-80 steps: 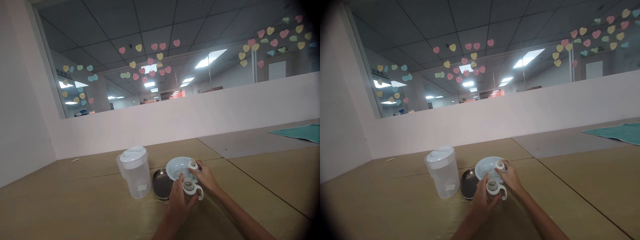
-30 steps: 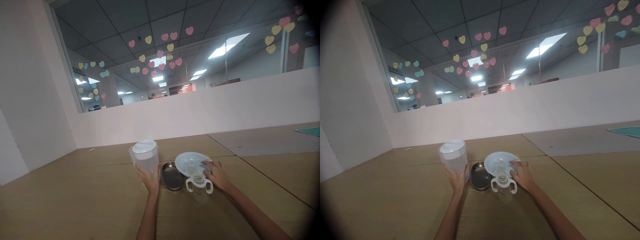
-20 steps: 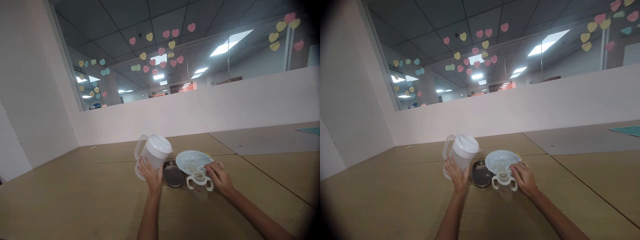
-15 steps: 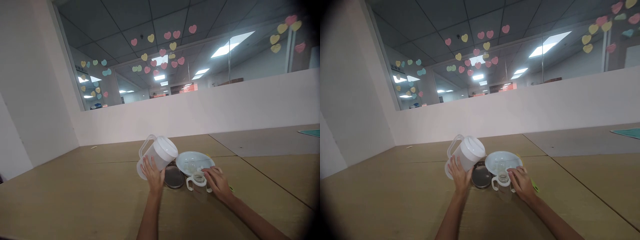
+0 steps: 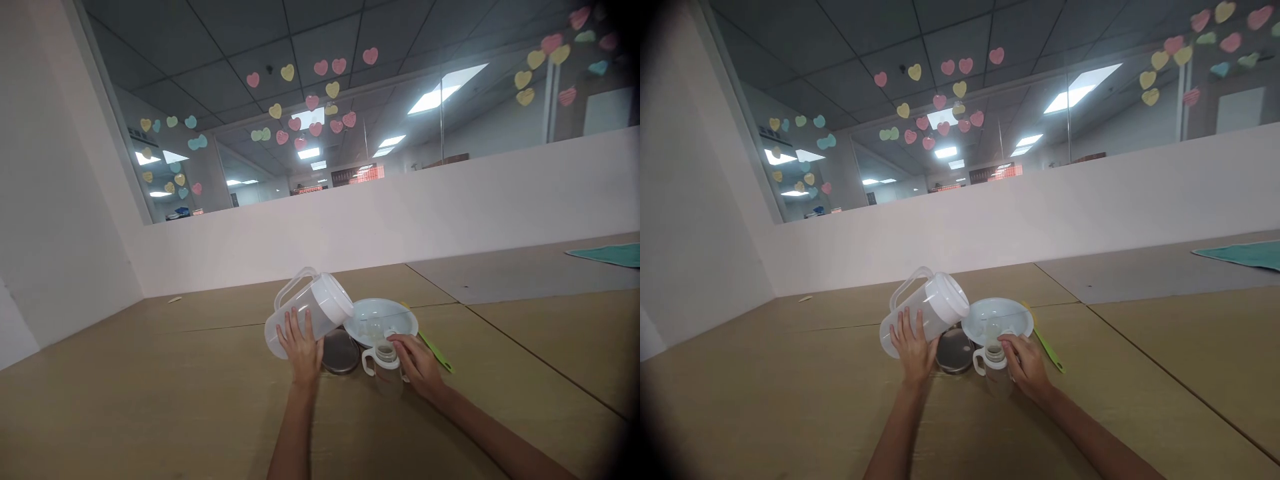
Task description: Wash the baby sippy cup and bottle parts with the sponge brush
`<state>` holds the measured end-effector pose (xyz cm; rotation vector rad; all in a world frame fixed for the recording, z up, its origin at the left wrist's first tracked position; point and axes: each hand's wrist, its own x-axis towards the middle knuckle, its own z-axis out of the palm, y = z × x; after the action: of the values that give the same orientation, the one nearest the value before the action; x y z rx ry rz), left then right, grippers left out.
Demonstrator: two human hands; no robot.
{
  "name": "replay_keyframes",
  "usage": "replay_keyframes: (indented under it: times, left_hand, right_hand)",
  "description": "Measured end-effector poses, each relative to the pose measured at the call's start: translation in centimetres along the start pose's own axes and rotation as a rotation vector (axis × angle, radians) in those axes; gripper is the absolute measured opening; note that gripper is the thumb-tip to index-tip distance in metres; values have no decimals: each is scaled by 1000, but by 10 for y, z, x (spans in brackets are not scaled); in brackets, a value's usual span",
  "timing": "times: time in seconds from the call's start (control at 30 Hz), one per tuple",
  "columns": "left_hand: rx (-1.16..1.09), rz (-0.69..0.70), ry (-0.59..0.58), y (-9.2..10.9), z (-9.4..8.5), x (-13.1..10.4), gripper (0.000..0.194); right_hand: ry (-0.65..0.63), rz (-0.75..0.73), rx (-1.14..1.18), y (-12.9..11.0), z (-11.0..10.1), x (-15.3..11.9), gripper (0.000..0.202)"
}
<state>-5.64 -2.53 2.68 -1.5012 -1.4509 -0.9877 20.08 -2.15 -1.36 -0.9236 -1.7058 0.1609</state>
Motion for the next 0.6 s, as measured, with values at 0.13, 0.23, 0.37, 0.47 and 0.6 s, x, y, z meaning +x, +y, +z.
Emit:
replay_keyframes:
  times: [0.13, 0.23, 0.37, 0.47, 0.6]
  left_hand:
    - [2, 3, -21, 1, -2, 1, 59]
    - [-4, 10, -25, 1, -3, 2, 58]
    - [-7, 21, -25, 1, -5, 2, 59]
    - [-8, 34, -12, 1, -5, 3, 60]
    - [-13, 43, 2, 1, -4, 3, 61]
  right_hand:
    - [-10, 8, 20, 3, 2, -1, 32]
    - [-28, -1, 4, 3, 2, 0, 32]
    - [-15, -80, -33, 0, -1, 1, 31]
    - [30, -184, -56, 0, -2, 1, 26]
    - [58, -252, -96, 3, 0, 0, 22]
